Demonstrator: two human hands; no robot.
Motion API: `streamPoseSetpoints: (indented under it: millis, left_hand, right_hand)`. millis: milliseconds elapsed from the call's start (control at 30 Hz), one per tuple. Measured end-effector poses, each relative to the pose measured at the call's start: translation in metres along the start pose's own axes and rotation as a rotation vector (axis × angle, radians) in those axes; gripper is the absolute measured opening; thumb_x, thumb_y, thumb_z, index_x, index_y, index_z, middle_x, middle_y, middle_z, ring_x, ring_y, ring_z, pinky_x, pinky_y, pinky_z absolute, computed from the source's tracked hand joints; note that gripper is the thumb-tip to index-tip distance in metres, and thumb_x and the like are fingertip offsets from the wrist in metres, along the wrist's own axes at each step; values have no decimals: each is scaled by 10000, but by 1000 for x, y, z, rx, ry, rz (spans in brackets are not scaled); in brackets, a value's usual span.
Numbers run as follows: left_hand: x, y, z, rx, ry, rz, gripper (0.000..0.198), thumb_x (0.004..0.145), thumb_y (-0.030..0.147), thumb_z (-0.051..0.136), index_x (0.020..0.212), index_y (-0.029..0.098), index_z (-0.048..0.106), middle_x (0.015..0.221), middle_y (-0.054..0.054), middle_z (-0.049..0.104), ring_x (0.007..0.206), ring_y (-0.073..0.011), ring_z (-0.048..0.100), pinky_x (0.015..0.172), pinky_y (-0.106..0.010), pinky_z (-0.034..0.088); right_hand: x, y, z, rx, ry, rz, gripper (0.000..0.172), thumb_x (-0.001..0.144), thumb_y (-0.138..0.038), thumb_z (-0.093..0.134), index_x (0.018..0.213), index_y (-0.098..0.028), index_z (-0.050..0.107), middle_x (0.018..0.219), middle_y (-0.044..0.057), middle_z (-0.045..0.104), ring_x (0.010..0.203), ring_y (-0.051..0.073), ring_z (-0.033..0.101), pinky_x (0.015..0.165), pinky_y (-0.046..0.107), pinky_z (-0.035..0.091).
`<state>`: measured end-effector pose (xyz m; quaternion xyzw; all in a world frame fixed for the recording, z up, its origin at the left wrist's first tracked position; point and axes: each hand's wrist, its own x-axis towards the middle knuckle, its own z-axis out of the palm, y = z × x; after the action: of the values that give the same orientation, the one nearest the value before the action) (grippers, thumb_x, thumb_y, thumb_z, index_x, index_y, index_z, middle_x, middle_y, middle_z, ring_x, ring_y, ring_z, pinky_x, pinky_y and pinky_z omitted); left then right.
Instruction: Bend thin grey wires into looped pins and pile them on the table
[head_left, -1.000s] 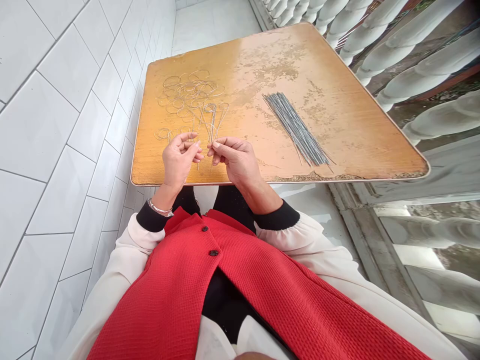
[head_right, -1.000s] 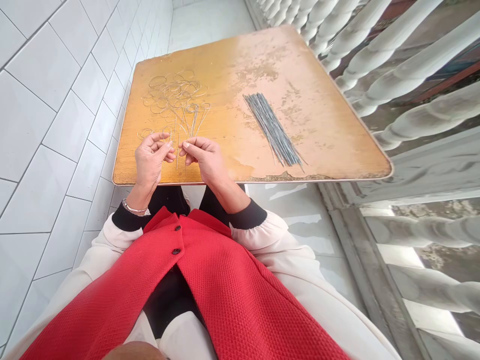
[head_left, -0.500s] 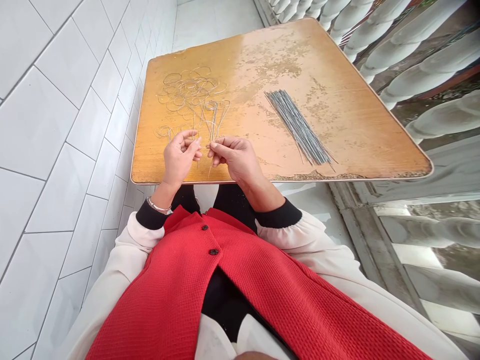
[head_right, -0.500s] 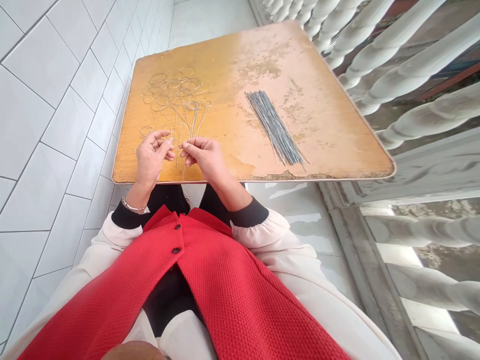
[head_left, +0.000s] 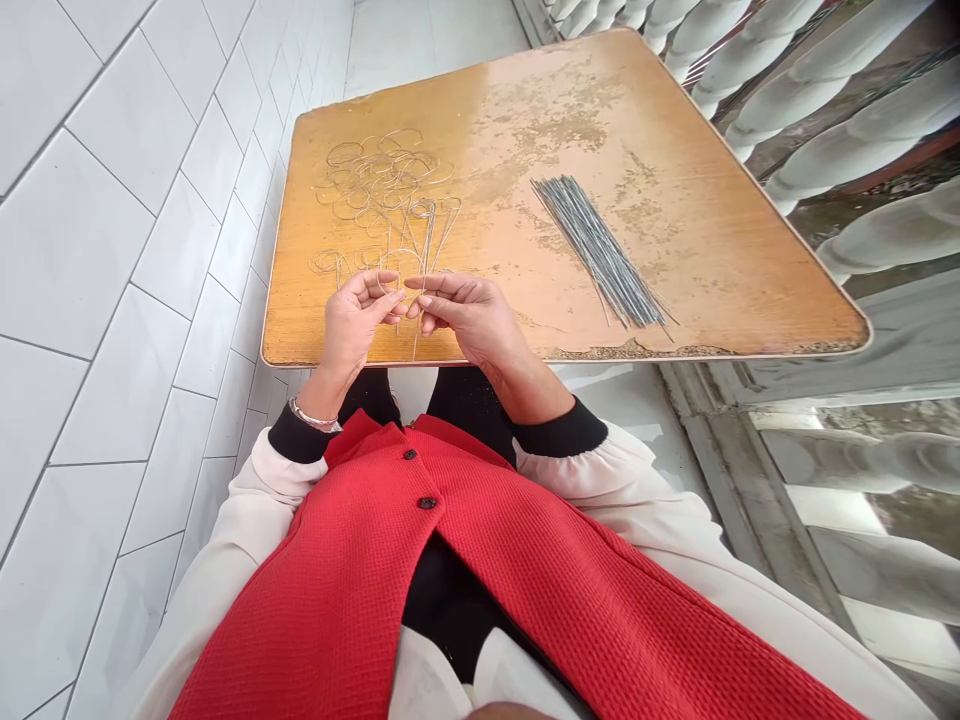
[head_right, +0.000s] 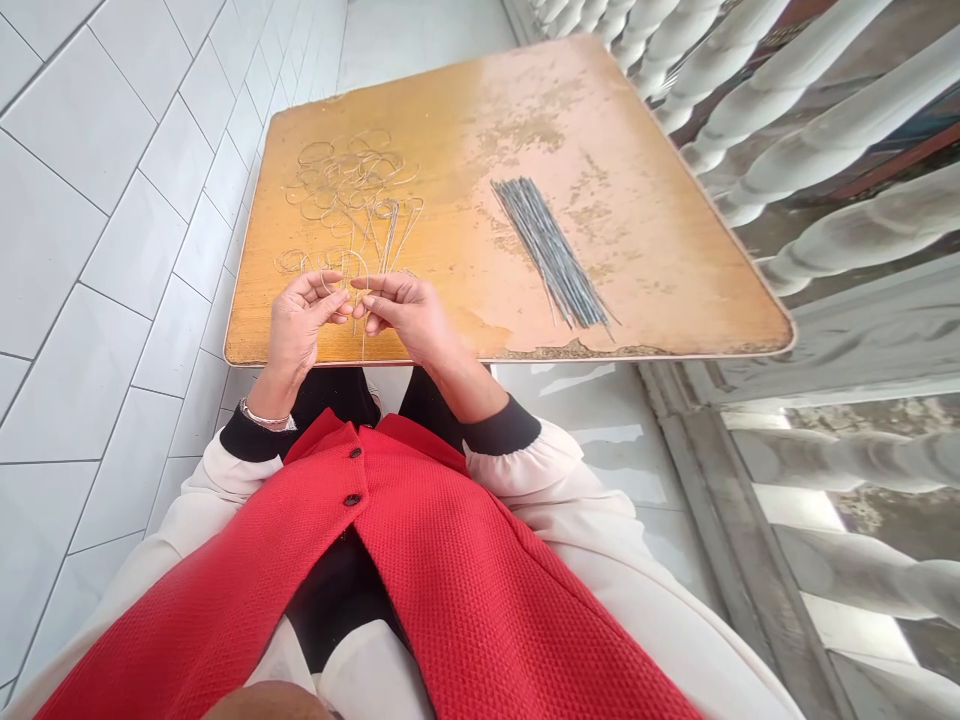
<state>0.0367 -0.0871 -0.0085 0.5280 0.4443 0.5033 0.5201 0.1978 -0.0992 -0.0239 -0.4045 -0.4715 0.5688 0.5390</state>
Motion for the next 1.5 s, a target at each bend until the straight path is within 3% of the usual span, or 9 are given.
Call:
streamPoseSetpoints:
  millis: [333, 567, 800, 967, 1100, 1200, 1300, 1400, 1500]
  left_hand:
    - [3, -10, -2, -47, -6, -41, 187, 774, 138, 776, 921, 209, 686, 677, 57, 683, 644, -56, 632, 567, -189, 381]
    - [-1, -8, -3, -137, -24, -162, 191, 782, 182, 781, 949, 209, 693, 810, 29, 719, 747, -63, 626, 638, -185, 397]
    - [-6, 0, -7, -149, -29, -148, 142, 858, 294, 745, 958, 205, 698, 891, -6, 760, 782, -74, 659, 662, -189, 424]
    - [2, -1, -8, -99, 18, -130, 79, 866, 194, 719, 935, 185, 683, 811, 11, 744, 693, -46, 633, 605, -156, 423]
    - [15, -3, -10, -10, 23, -124, 104, 884, 172, 694, 984, 170, 665, 792, 9, 727, 681, -44, 637, 598, -148, 444]
    - [27, -10, -13, 106, 75, -83, 216, 893, 168, 677, 1105, 178, 640, 931, -20, 745, 756, -64, 671, 620, -159, 481]
    - [35, -20, -17, 261, 105, -1, 295, 888, 150, 670, 1176, 198, 624, 1061, -39, 738, 851, -89, 692, 714, -195, 544]
    - [37, -29, -19, 425, 59, 114, 271, 886, 119, 649, 1147, 192, 645, 1108, -51, 737, 921, -112, 701, 853, -257, 574]
    - [33, -30, -17, 593, -28, 220, 218, 913, 117, 584, 1104, 178, 668, 1141, -71, 733, 981, -142, 706, 884, -286, 574]
  right_hand:
    - [1, -2, 1, 31, 12, 36, 256, 715, -270, 874, 886, -157, 722, 701, 9, 735, 461, 72, 595, 482, 205, 509]
    - [-1, -4, 1, 47, 31, 50, 275, 677, -326, 897, 785, -153, 712, 725, 26, 738, 488, 67, 579, 483, 199, 512]
    - [0, -7, 2, 62, 85, 76, 279, 633, -315, 910, 699, -166, 684, 695, 19, 720, 487, 66, 555, 466, 191, 490]
    - [1, -8, 1, 8, 164, 118, 249, 653, -236, 885, 674, -160, 649, 602, -22, 623, 470, 57, 532, 414, 162, 437]
    - [13, -8, -2, -102, 189, 171, 219, 737, -133, 805, 645, -156, 607, 546, -31, 577, 416, 52, 491, 391, 168, 416]
    - [31, -5, -7, -245, 233, 210, 193, 781, -55, 730, 676, -153, 600, 560, -13, 593, 417, 81, 524, 407, 206, 446]
    - [42, 2, -15, -494, 251, 250, 81, 817, -82, 704, 830, -147, 657, 547, -7, 601, 442, 131, 568, 478, 272, 508]
    - [39, 8, -27, -789, 217, 172, 136, 842, -186, 693, 970, -145, 718, 539, 0, 601, 512, 185, 623, 633, 369, 573]
    - [27, 11, -38, -990, 192, 2, 183, 853, -221, 642, 980, -161, 759, 641, 49, 671, 677, 237, 686, 811, 438, 571]
